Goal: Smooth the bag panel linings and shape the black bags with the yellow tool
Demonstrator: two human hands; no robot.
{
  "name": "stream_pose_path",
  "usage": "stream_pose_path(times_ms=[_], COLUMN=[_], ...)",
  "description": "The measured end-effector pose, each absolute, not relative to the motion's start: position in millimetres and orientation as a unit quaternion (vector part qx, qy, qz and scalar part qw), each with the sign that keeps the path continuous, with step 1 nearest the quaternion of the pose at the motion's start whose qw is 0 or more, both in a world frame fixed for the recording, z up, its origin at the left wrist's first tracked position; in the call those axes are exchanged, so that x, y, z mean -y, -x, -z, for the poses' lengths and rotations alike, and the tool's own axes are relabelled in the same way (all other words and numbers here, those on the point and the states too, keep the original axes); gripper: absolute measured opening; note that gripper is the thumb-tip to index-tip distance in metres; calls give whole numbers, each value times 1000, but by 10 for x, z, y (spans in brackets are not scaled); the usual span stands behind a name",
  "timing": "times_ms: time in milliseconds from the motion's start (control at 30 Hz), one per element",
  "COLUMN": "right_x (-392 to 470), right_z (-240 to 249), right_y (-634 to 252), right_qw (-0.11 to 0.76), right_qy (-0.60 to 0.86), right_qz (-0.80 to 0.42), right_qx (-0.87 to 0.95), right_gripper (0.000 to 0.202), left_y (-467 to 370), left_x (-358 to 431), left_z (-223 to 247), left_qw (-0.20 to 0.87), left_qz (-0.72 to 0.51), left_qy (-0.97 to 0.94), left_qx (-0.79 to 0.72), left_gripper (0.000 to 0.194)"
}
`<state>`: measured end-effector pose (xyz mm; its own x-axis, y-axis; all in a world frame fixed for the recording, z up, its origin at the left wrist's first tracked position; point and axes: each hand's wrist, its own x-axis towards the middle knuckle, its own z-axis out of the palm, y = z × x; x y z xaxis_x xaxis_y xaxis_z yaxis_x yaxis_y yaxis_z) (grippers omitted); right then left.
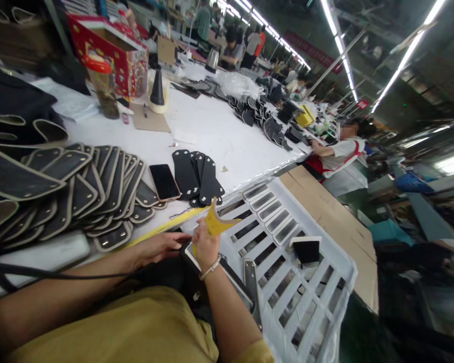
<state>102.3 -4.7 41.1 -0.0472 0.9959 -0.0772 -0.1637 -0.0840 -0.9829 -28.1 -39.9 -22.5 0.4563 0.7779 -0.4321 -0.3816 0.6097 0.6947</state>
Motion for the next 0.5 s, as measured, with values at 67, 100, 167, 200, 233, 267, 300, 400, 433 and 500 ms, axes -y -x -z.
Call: stream_pose_path(times_ms=[67,100,167,200,233,267,300,400,433,500], right_x=[1,0,80,168,286,429,588,1058,1185,1364], right_z=[-624,-724,-857,-876,-857,-800,-708,-297,-142,150], right_y=[-1367,-1608,-2194,-2518,-2845,-3162,-3459,-4165,-4332,-4575], right_qw=[557,572,590,593,589,572,530,398,365,298], right_qy=[471,478,500,519,548,598,670,821,848,892], right_qz=[-548,-539,-517,-500,-474,-433,-379,-282,-270,-244], right_qx=[410,392,367,360,358,357,355,297,275,237], right_gripper=[24,22,25,29,34,38,39,28,21,14], left_y=[242,213,155,134,121,116,118,121,110,53], left_x=[387,387,392,392,386,372,349,257,229,189], left_z=[217,214,211,212,215,222,232,247,237,185], left_qw=[799,791,778,769,758,739,705,547,481,349], left_qz=[-342,-338,-332,-327,-315,-298,-280,-219,-199,-151], left_qy=[-282,-293,-322,-345,-377,-424,-479,-659,-718,-818], left_qx=[-407,-418,-426,-427,-430,-431,-441,-467,-462,-431], left_gripper=[50,52,57,59,61,63,63,70,76,90])
